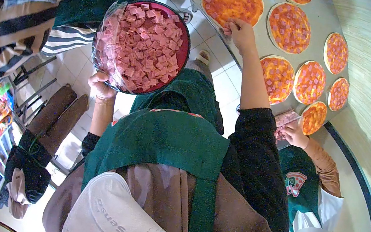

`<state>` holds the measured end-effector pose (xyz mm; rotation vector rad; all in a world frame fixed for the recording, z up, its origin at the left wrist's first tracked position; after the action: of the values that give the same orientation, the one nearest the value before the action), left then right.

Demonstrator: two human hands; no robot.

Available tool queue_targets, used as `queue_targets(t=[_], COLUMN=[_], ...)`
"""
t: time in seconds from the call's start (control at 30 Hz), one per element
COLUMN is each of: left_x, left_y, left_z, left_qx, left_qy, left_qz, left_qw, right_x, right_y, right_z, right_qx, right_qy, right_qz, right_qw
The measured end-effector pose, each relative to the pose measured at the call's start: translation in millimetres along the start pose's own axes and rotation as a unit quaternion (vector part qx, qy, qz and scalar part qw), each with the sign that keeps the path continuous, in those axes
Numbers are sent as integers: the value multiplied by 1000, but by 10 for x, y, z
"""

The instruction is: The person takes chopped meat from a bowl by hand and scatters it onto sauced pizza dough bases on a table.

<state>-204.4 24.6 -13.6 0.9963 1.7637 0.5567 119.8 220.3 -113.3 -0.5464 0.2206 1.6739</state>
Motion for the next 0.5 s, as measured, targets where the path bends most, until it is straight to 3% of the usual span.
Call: queue_targets(t=[0.23,0.3,0.33,0.4,0.5], left_x=[49,68,72,65,55], left_y=[103,62,52,94,119], left_z=[6,-3,-4,4,4], left_qx=[4,-1,-6,-11,-20], left_qy=[0,-3,-7,-7,-6], left_qz=[-5,-1,2,4,8], left_qw=[1000,1000,1000,1000,1000], right_x=[32,27,22,5,3], right_y=[-21,6,5,34,2], right_z=[23,-33,-33,-34,-4], right_qx=[-92,44,44,176,89], right_qy=[6,73,73,86,39], right_qz=[18,29,29,47,21], right_qw=[996,996,996,979,995])
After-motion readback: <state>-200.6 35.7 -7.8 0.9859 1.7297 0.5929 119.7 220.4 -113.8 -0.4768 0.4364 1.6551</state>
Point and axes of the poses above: each hand's wrist, its own x-axis towards the middle knuckle, its own y-axis out of the palm, z = x × y, the point moved 6 cm from there along x, towards the middle knuckle, and after that the axes turned 4 degrees about -z, right-handed, at the moved point
